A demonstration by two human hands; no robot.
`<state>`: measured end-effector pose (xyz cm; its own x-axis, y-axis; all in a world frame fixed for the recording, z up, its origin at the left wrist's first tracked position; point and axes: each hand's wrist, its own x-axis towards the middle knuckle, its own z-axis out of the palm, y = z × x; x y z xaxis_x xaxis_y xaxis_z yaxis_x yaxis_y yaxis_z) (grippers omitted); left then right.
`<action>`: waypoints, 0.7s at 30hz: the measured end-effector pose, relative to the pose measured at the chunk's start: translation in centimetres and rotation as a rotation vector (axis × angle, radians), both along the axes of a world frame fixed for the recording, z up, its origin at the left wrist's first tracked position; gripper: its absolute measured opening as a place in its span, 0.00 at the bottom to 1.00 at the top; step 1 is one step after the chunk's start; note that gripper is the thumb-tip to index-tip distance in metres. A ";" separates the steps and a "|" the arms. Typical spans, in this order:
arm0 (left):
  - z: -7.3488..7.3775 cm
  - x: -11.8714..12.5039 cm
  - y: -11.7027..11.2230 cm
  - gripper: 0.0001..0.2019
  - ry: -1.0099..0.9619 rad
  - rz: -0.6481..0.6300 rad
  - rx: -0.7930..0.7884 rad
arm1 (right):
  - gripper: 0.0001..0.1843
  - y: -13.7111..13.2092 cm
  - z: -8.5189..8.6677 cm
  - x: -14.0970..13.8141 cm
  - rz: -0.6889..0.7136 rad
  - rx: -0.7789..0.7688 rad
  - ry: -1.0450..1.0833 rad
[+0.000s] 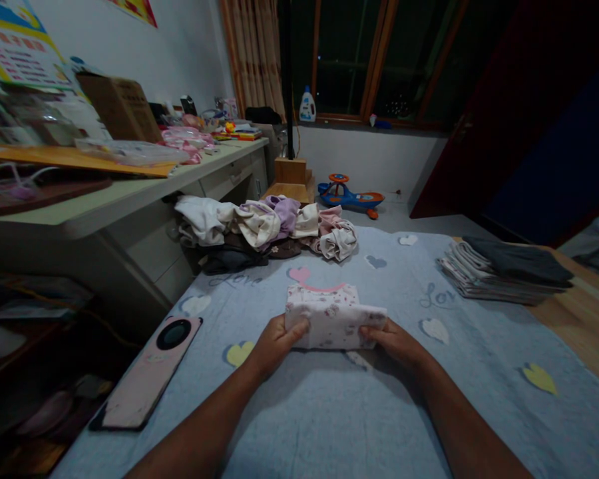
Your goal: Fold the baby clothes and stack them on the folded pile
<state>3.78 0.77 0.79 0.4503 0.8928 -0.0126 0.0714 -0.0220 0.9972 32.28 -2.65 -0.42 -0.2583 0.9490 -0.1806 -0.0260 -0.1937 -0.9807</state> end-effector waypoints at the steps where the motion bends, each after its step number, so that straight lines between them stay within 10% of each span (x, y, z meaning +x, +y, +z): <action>1: 0.1 0.0 0.2 0.21 0.004 -0.006 0.002 | 0.27 0.0 0.2 -0.2 -0.014 -0.004 0.027; 21: -0.3 0.1 0.9 0.20 -0.035 0.057 -0.059 | 0.26 0.5 0.0 -0.4 -0.041 -0.010 0.002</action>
